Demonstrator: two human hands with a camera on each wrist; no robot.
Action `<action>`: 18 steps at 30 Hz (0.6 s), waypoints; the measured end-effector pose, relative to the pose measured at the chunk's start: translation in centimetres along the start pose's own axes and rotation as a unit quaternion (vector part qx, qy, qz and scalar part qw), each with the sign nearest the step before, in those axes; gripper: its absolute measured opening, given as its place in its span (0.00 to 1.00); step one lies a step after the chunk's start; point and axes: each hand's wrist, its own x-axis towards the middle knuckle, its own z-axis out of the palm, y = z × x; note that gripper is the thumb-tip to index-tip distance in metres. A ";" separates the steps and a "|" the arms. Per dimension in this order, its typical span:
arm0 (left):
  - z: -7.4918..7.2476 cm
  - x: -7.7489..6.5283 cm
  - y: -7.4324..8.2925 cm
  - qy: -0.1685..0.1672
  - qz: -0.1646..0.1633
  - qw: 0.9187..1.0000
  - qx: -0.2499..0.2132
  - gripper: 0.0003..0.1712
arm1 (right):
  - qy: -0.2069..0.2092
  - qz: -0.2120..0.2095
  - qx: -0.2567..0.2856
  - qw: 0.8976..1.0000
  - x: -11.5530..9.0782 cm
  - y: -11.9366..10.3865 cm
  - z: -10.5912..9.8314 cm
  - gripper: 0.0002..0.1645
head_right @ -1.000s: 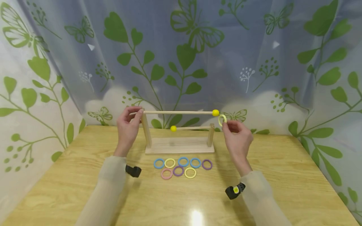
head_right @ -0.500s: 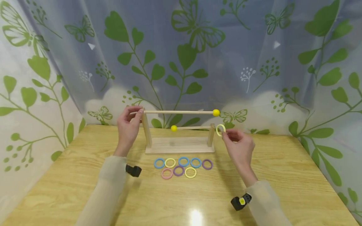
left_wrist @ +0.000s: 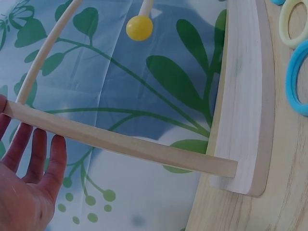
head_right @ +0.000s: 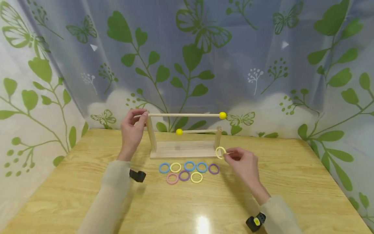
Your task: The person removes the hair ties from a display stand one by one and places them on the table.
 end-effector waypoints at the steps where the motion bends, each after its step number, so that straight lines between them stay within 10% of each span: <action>1: 0.0 -0.1 0.0 -0.002 -0.002 1.000 0.001 0.11 | -0.011 0.001 -0.004 1.000 -0.2 0.1 0.0 0.14; 11: -0.4 -0.6 0.1 -0.033 -0.005 0.999 0.013 0.15 | -0.086 0.008 -0.016 0.996 -1.5 0.4 0.4 0.11; 18: -1.6 -0.6 -2.9 -0.052 0.011 0.998 0.027 0.18 | -0.134 0.005 -0.017 0.991 -2.1 0.6 0.6 0.10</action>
